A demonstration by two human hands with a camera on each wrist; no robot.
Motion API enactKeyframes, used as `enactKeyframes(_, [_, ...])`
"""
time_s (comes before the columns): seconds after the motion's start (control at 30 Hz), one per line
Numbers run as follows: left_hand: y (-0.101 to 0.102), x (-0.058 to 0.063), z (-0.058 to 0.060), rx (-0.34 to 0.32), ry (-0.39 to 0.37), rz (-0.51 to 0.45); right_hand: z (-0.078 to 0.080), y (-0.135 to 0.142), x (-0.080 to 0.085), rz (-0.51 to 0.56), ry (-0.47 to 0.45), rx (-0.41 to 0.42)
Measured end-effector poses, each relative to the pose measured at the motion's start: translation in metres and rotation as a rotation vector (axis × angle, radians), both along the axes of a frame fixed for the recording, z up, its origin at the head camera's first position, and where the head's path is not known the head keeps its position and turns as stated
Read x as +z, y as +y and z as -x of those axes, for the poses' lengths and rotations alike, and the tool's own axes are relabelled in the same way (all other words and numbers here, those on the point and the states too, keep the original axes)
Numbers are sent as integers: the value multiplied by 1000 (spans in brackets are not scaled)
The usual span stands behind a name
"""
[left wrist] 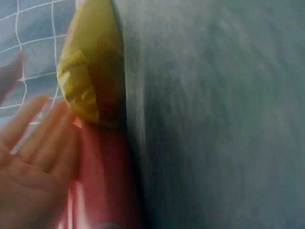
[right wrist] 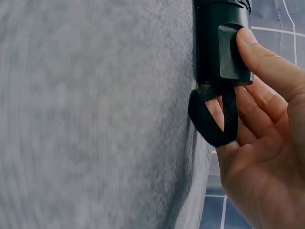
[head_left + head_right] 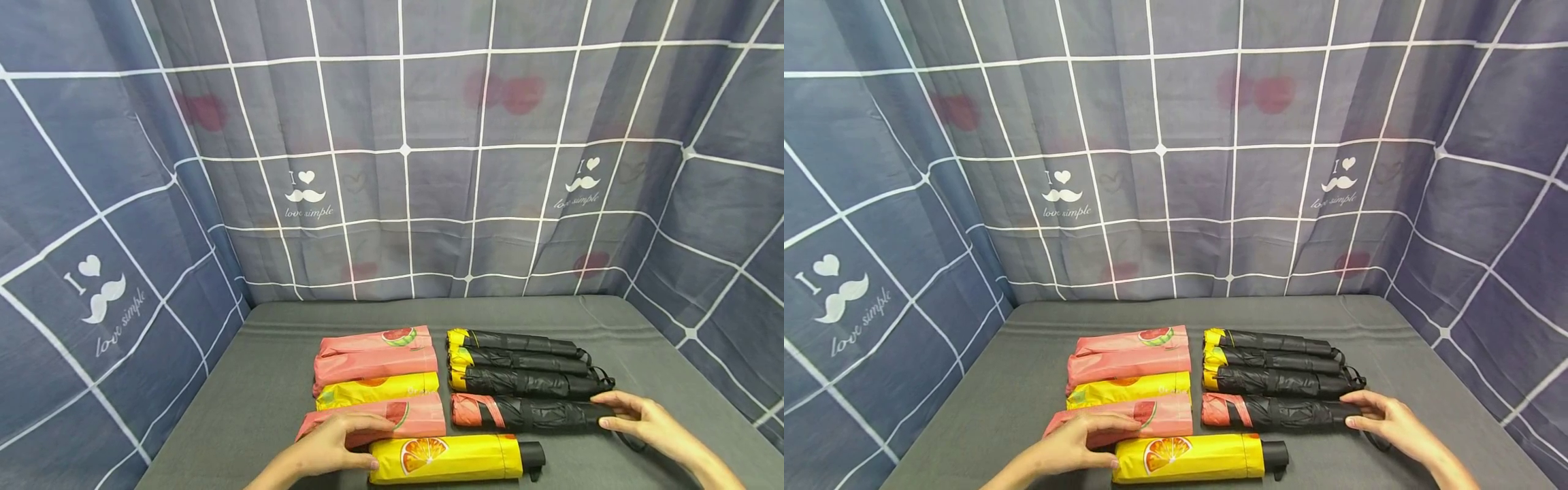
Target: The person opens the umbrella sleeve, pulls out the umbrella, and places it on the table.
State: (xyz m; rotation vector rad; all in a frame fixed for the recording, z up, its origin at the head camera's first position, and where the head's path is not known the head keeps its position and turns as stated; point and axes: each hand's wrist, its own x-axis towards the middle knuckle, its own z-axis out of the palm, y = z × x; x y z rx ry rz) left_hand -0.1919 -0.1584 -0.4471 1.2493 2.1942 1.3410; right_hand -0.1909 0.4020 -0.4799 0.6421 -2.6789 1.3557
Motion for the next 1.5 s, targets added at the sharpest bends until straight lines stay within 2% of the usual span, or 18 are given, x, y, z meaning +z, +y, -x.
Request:
enactKeyframes(0.17, [7,-8,3,-25,31,55,-4,1,0,15,0,-37])
enactKeyframes(0.33, [16,-3,0,-28,152,21,-9,0,4,54,32,-98])
enactKeyframes(0.4, [17,0,-1,-38,172,23,-10,0,7,64,28,-123])
enactKeyframes(0.53, [15,-1,-1,-45,154,94,-14,-2,11,61,41,-169])
enactKeyframes(0.6, [14,-3,-1,-43,119,114,-15,-2,12,57,54,-183])
enactKeyframes(0.77, [16,-15,4,-60,49,120,-16,-6,15,38,65,-200])
enactKeyframes(0.83, [18,-22,5,-72,52,120,-16,-8,15,39,64,-196])
enactKeyframes(0.97, [24,-33,4,-70,149,101,-18,-11,16,53,79,-197])
enactKeyframes(1.1, [30,-41,3,-39,319,64,-20,-14,19,53,100,-235])
enactKeyframes(1.2, [34,-45,3,-13,375,34,-22,-17,22,46,117,-266])
enactKeyframes(1.27, [35,-46,2,11,374,11,-23,-21,25,45,128,-271])
enactKeyframes(1.37, [36,-46,-2,62,302,-30,-26,-30,31,53,151,-246])
enactKeyframes(1.43, [37,-44,-6,96,231,-62,-28,-38,35,64,154,-220])
enactKeyframes(1.5, [38,-40,-10,131,121,-102,-29,-48,38,85,165,-165])
